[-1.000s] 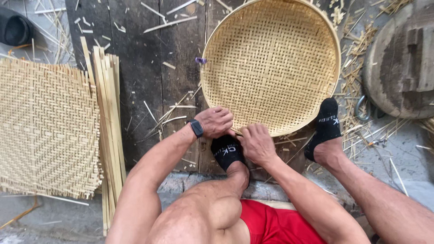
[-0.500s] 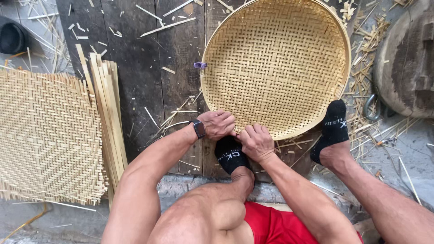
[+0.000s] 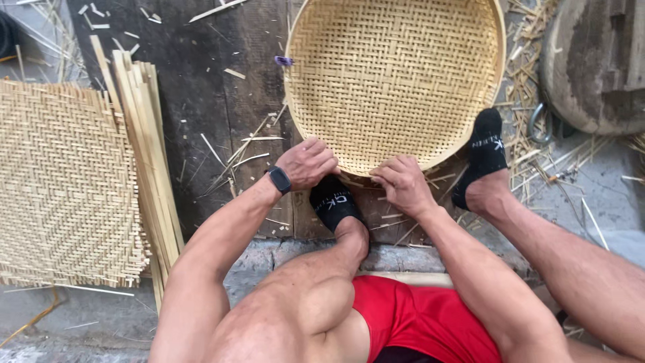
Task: The person sits on the floor and attaches a circular bamboo rim to a woven bamboo basket base. They press the rim into place around the edge, rotate the basket, and use a small purple clip to hold the rim while continuing to secure it by hand.
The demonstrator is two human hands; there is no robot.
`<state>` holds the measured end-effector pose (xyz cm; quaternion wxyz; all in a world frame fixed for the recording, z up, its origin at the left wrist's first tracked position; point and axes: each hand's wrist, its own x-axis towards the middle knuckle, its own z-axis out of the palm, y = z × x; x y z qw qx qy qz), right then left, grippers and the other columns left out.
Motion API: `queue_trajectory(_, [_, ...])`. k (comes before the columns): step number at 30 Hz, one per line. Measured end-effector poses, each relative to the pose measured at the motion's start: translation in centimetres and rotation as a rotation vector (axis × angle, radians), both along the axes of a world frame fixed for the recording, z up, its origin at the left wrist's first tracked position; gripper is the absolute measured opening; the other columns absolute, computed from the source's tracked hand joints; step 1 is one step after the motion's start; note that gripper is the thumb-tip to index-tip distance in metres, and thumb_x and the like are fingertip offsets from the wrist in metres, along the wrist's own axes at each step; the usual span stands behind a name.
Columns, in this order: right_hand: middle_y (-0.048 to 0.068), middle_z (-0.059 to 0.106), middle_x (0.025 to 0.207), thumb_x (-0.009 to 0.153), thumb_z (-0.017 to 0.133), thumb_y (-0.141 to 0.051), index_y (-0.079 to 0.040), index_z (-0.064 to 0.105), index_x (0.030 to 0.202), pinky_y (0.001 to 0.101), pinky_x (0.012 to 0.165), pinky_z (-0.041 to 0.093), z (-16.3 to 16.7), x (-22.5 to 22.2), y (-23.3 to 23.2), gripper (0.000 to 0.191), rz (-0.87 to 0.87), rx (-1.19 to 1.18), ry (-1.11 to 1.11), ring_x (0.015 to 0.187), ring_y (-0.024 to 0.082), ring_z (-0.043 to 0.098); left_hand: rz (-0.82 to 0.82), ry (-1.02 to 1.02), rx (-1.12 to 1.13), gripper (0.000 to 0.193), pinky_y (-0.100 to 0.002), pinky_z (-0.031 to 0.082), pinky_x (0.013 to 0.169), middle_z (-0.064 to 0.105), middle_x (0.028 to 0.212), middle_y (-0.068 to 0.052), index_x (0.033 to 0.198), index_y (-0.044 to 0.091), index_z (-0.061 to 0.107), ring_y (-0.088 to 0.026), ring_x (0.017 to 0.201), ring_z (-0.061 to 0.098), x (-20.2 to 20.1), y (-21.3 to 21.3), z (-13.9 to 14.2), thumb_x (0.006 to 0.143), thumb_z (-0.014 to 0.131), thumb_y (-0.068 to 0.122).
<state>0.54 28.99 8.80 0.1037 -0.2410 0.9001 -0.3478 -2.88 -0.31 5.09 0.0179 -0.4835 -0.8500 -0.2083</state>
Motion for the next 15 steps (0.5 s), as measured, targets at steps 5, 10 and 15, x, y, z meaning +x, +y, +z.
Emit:
queue_trajectory(5, [0.005, 0.070, 0.091, 0.084, 0.079, -0.008, -0.011, 0.077, 0.093, 0.0409, 0.084, 0.048, -1.1, 0.9, 0.1, 0.009, -0.077, -0.029, -0.015, 0.090, 0.027, 0.063, 0.095, -0.026, -0.026, 0.020, -0.036, 0.045, 0.088, 0.058, 0.086, -0.005, 0.095, 0.009, 0.062, -0.022, 0.088, 0.058, 1.2, 0.7, 0.5, 0.102, 0.061, 0.028])
queue_trajectory(10, [0.007, 0.070, 0.087, 0.084, 0.082, -0.014, -0.009, 0.079, 0.089, 0.0406, 0.082, 0.051, -1.3, 0.3, 0.3, 0.008, -0.099, 0.006, -0.135, 0.086, 0.027, 0.063, 0.164, -0.046, -0.075, 0.018, -0.040, 0.039, 0.098, 0.057, 0.091, -0.005, 0.100, 0.009, 0.064, -0.024, 0.101, 0.056, 2.3, 1.6, -0.1, 0.098, 0.063, 0.027])
queue_trajectory(15, [0.008, 0.072, 0.084, 0.079, 0.086, -0.021, -0.010, 0.082, 0.089, 0.0404, 0.078, 0.054, -0.6, -1.2, 0.6, 0.016, -0.104, 0.013, -0.384, 0.086, 0.027, 0.066, 0.130, 0.005, -0.122, 0.019, -0.040, 0.036, 0.101, 0.055, 0.094, -0.001, 0.107, 0.013, 0.066, -0.020, 0.103, 0.054, 2.6, 1.7, -0.9, 0.092, 0.064, 0.024])
